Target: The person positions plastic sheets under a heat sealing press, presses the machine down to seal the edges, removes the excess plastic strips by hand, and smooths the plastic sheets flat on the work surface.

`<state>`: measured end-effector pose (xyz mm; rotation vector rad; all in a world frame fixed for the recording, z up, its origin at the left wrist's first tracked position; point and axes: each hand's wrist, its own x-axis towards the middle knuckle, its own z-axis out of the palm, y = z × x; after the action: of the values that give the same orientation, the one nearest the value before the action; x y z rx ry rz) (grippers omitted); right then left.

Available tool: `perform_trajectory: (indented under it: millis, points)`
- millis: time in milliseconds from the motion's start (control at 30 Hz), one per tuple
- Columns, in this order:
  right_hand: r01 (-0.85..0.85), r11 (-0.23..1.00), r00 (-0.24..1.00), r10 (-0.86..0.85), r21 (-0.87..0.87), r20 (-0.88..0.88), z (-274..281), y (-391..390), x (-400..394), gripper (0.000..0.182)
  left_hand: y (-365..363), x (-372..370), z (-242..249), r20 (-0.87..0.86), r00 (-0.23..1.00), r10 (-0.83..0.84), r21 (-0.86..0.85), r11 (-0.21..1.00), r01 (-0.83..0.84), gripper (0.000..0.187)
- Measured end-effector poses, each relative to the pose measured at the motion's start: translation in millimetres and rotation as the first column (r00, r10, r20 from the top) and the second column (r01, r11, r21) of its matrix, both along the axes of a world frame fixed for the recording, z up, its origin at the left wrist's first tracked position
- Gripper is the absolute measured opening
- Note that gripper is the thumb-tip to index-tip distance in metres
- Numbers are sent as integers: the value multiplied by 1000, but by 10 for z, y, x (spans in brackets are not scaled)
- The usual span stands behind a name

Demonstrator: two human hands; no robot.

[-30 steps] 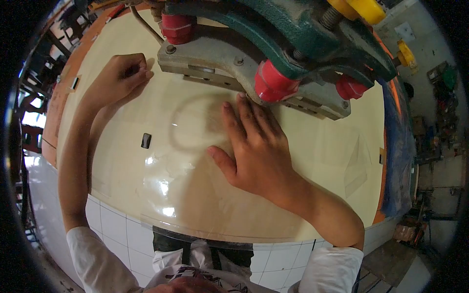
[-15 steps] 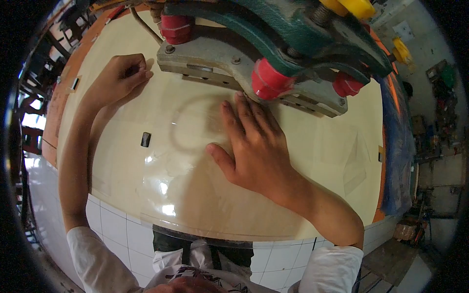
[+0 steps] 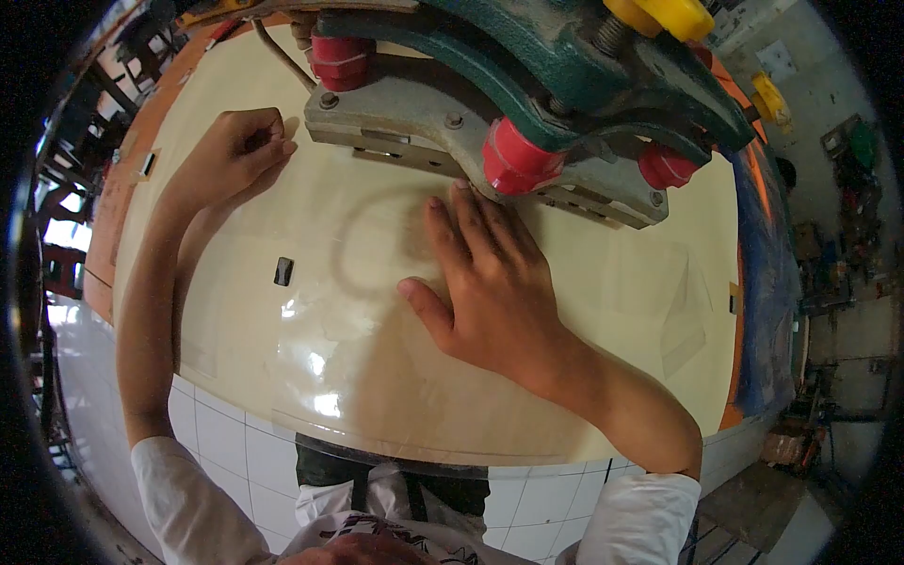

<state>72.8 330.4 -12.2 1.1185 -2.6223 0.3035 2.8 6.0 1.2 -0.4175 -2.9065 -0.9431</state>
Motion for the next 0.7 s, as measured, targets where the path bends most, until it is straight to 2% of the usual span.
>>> perform_trajectory:
  millis: [200,367,500,700]
  points:
    - [4,1000,1000,-4,9,-5,15,-4,15,64,-28,-10,-5,-10,1000,-30,-66,997,29,25]
    - [6,1000,1000,-6,4,-6,22,-9,14,64,-26,-6,-38,13,1000,-20,30,999,20,25]
    - [-1,1000,1000,1,-4,-6,15,-5,9,63,-34,-8,-33,-17,999,-38,-3,999,38,26]
    - [-6,1000,1000,6,-10,-16,24,-20,9,63,-40,-1,-37,-10,999,-34,37,999,34,27]
